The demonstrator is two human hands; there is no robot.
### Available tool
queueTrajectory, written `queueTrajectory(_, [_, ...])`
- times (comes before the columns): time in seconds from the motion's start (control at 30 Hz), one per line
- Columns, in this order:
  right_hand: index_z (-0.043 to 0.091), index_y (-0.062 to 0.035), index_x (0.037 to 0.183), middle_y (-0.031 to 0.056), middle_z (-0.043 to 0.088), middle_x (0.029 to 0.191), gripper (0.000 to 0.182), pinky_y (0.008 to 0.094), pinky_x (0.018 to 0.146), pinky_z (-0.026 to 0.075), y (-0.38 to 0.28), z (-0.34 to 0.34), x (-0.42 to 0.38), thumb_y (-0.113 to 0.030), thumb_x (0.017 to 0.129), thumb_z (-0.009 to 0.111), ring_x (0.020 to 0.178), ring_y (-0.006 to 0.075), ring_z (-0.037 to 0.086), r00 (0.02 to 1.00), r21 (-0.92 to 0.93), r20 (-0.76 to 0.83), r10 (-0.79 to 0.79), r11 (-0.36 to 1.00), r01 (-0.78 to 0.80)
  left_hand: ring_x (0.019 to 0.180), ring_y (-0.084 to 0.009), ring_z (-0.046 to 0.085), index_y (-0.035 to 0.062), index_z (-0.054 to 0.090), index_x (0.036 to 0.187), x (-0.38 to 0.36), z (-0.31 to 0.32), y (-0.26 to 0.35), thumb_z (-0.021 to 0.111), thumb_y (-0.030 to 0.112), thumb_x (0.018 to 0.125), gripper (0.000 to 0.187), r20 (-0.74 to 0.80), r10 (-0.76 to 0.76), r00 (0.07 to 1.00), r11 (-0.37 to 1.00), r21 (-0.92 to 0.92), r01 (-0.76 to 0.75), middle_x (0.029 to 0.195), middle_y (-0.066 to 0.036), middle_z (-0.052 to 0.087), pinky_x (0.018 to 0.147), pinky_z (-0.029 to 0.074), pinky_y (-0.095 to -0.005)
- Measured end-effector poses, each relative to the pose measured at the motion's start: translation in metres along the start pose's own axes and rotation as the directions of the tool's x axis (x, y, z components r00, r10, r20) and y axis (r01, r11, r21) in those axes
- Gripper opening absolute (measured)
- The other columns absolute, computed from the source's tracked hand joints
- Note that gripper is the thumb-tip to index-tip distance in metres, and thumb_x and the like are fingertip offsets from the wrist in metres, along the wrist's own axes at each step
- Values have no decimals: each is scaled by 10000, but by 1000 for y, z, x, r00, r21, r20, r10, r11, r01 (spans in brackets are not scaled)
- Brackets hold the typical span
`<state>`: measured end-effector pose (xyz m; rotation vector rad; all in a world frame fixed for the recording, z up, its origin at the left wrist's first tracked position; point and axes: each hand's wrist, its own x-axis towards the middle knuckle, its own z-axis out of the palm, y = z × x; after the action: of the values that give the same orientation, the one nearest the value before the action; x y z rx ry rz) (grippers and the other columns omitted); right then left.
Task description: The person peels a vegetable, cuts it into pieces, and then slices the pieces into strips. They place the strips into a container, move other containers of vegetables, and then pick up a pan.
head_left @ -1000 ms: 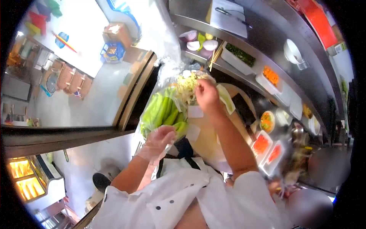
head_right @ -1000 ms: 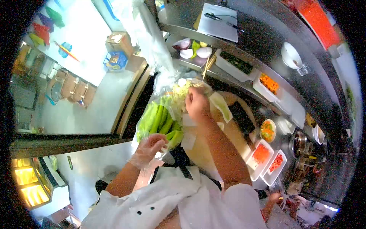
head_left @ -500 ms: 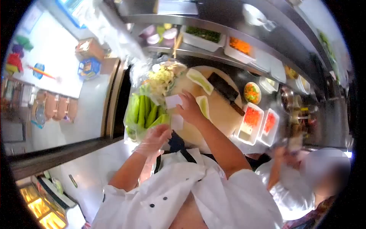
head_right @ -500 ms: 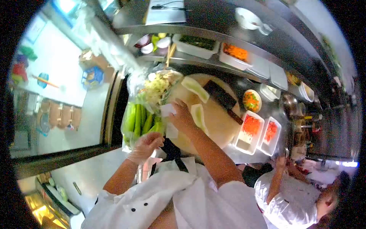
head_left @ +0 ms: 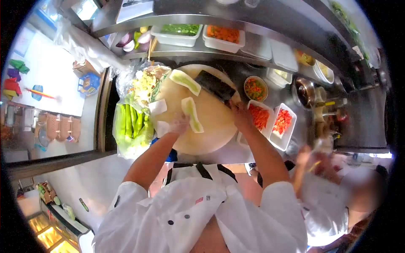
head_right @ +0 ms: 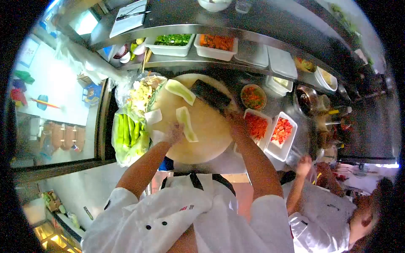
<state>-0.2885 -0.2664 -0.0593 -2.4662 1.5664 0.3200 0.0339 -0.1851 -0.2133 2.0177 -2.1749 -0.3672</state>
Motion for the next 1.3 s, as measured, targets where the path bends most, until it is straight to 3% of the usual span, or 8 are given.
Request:
queueTrajectory(0.17, [218, -147, 1622, 244, 481, 1452, 734, 501, 1000, 521, -5, -17, 13, -70, 955, 514, 1249, 448, 563, 997, 30, 79, -26, 999, 23, 1026, -358, 679, 9, 649, 1135, -14, -113, 57, 637, 440, 946, 471, 186, -539, 821, 746, -347, 568, 1077, -200, 703, 916, 530, -472])
queueTrajectory(0.43, [269, -140, 1597, 278, 510, 1427, 645, 526, 928, 540, -10, -66, -39, -204, 995, 493, 1104, 446, 651, 982, 143, 159, -103, 986, 81, 1004, -329, 692, 22, 576, 1290, -81, -164, 50, 693, 361, 949, 494, 133, -415, 900, 776, -465, 426, 1069, -189, 708, 903, 545, -449])
queueTrajectory(0.53, [285, -120, 1584, 261, 553, 1348, 624, 525, 918, 543, -12, -46, -58, -215, 997, 476, 1040, 431, 669, 993, 251, -114, 4, 968, 25, 1071, -336, 666, 28, 514, 1383, -76, -189, 50, 719, 339, 922, 593, 170, -310, 935, 726, -593, 348, 1131, -207, 683, 959, 524, -457])
queueTrajectory(0.63, [305, -76, 1565, 246, 583, 1299, 627, 540, 895, 548, -67, -116, -90, -221, 985, 496, 1053, 407, 675, 986, 197, 158, 54, 977, -85, 1340, -418, 465, 89, 471, 1471, -57, -252, 85, 740, 320, 873, 695, -114, -6, 993, 995, -102, -6, 1438, -261, 476, 1140, 367, -508])
queueTrajectory(0.87, [459, -88, 1486, 96, 649, 1017, 551, 414, 615, 573, -180, -110, -74, -211, 959, 562, 775, 257, 705, 961, -73, -196, -197, 980, 186, 1527, -436, 215, 245, 394, 1565, -9, -270, 43, 745, 462, 836, 837, -151, 469, 870, 880, 155, -448, 1631, -225, 259, 1226, 178, -615])
queueTrajectory(1.07, [459, -90, 1484, 109, 650, 1031, 535, 422, 636, 576, -204, -115, -81, -181, 964, 547, 791, 275, 709, 992, -153, -105, -67, 987, 50, 1470, -417, 337, 247, 471, 1528, 49, -250, -108, 677, 590, 810, 823, 152, 120, 981, 955, 251, -156, 1576, -187, 376, 1214, 207, -591])
queueTrajectory(1.17, [463, -125, 1488, 134, 667, 1113, 554, 431, 692, 580, -199, -123, -90, -207, 954, 588, 829, 316, 713, 997, -67, -62, 42, 997, -46, 1545, -411, 152, 281, 421, 1561, 61, -265, -135, 705, 577, 840, 830, 139, -40, 989, 950, 312, -5, 1656, -187, 235, 1232, 193, -577])
queueTrajectory(1.3, [436, -92, 1492, 213, 671, 1168, 552, 502, 785, 581, -185, -103, -115, -265, 989, 583, 930, 392, 709, 977, 264, -57, 205, 947, -183, 1426, -330, 382, 219, 542, 1469, 80, -236, -144, 603, 518, 904, 642, 287, -94, 953, 976, 217, 31, 1459, -162, 481, 1187, 289, -495])
